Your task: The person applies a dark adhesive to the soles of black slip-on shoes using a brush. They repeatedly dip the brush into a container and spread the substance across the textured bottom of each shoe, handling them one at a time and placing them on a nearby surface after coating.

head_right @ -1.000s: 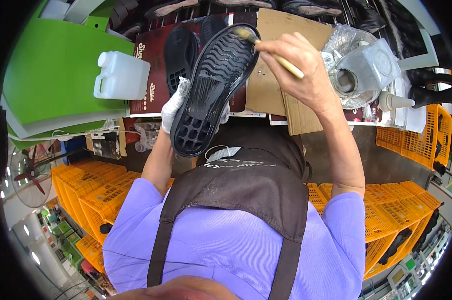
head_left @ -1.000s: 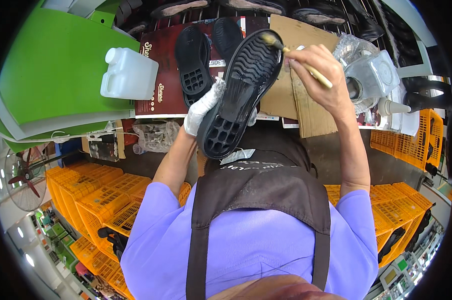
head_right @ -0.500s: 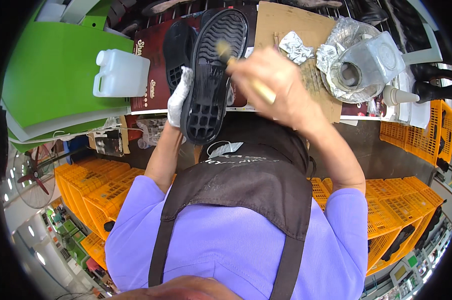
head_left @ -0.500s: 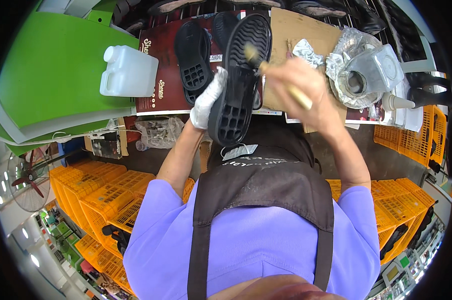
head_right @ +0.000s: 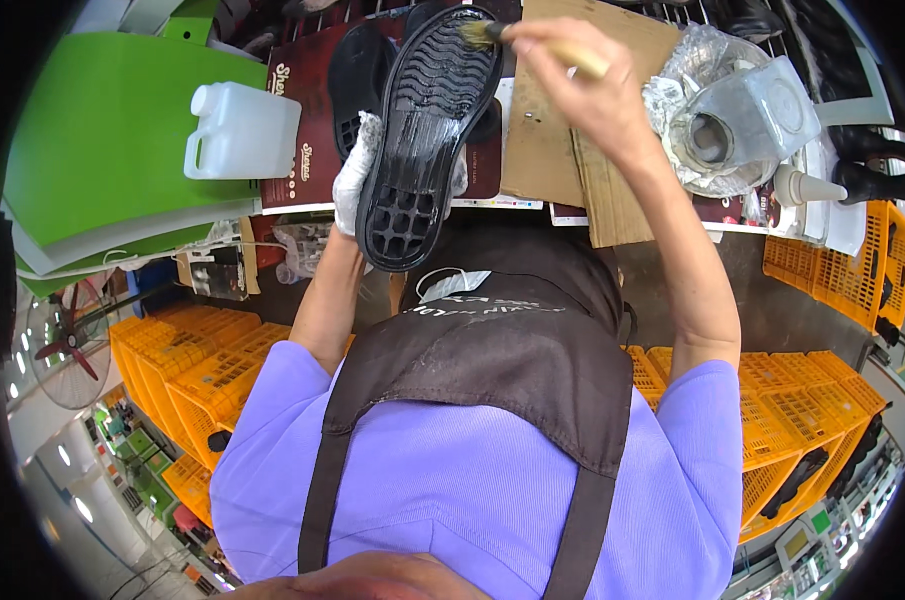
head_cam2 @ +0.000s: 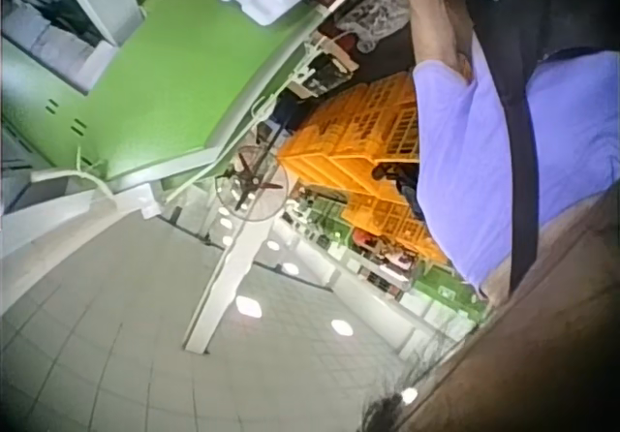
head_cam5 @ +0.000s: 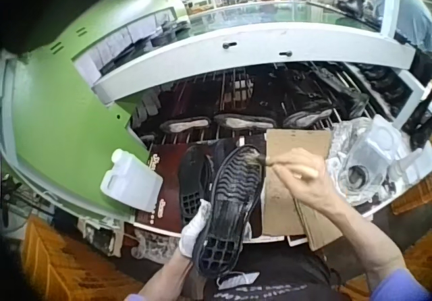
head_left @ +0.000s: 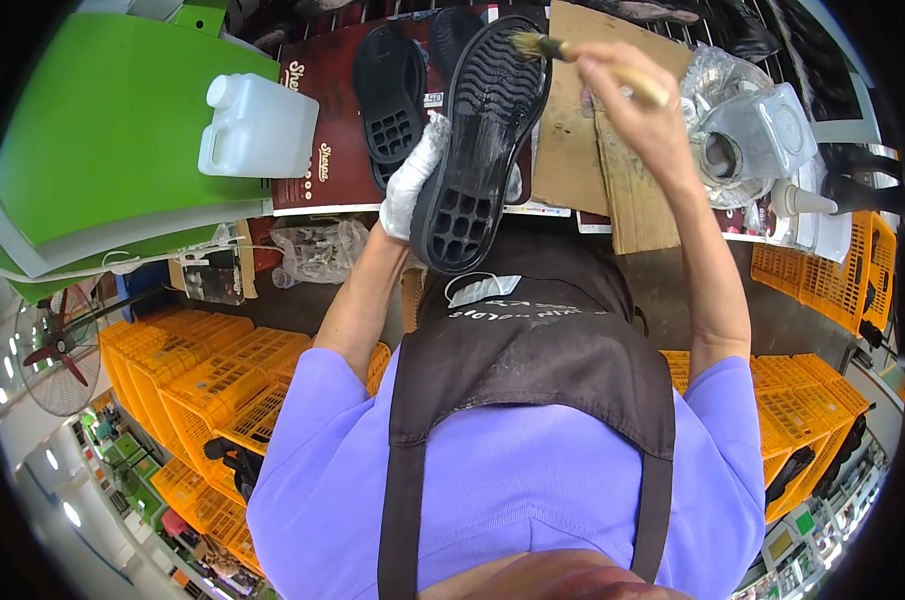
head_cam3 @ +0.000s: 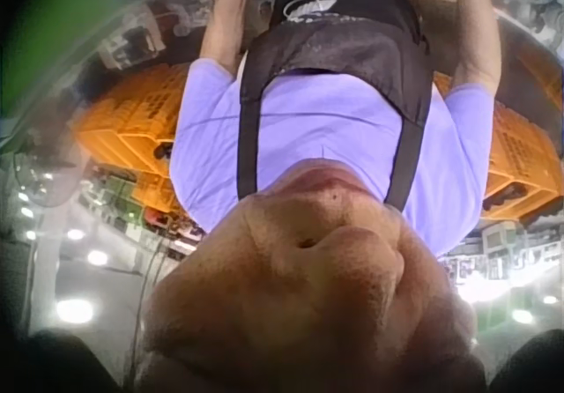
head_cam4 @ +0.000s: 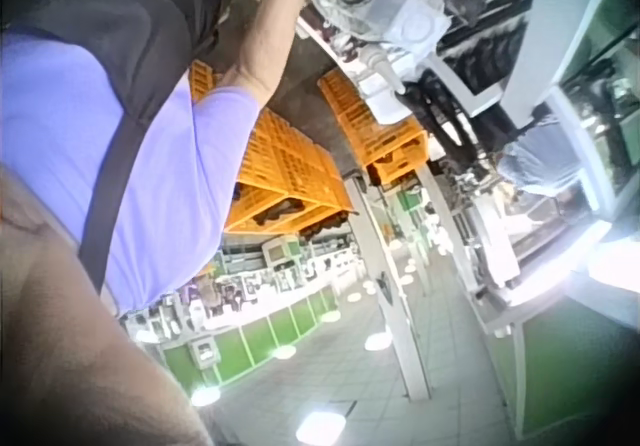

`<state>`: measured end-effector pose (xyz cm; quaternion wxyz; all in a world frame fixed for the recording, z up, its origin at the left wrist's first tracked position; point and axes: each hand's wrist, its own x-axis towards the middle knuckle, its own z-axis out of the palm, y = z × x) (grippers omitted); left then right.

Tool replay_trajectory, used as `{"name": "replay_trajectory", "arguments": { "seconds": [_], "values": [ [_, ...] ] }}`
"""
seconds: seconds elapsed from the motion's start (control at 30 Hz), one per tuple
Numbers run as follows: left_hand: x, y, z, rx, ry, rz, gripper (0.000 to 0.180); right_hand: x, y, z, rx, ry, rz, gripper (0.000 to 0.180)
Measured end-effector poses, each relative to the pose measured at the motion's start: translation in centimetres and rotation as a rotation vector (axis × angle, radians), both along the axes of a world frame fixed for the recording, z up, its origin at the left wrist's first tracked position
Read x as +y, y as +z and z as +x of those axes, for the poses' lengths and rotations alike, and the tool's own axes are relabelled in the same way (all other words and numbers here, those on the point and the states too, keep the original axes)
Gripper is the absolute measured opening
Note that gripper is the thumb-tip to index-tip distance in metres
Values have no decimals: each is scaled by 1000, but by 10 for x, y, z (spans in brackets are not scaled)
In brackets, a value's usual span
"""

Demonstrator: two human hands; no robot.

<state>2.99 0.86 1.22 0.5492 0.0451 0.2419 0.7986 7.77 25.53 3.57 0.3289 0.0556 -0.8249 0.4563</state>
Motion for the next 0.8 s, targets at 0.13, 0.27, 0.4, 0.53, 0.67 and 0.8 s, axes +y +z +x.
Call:
{"name": "replay_trajectory", "arguments": {
  "seconds": [0.13, 0.27, 0.4, 0.53, 0.67, 0.8],
  "values": [
    [1, -22, -12, -45, 162, -9, 50, -44, 17, 31, 11, 380, 336, 21],
    [7, -7, -10, -163, 135, -13, 64, -46, 29, 39, -37, 647, 267, 26],
    [-6, -17, -13, -337, -59, 143, 75, -22, 31, 24, -79, 606, 314, 22],
    [2, -15, -9, -344, 75, -31, 80, -4, 16, 12, -111, 276, 389, 22],
    [9, -18, -12, -348, 131, 15, 73, -30, 19, 26, -117, 327, 382, 24],
    [12, -11, -11, -195, 174, 103, 62, -63, 34, 48, -103, 532, 320, 25]
  ]
}}
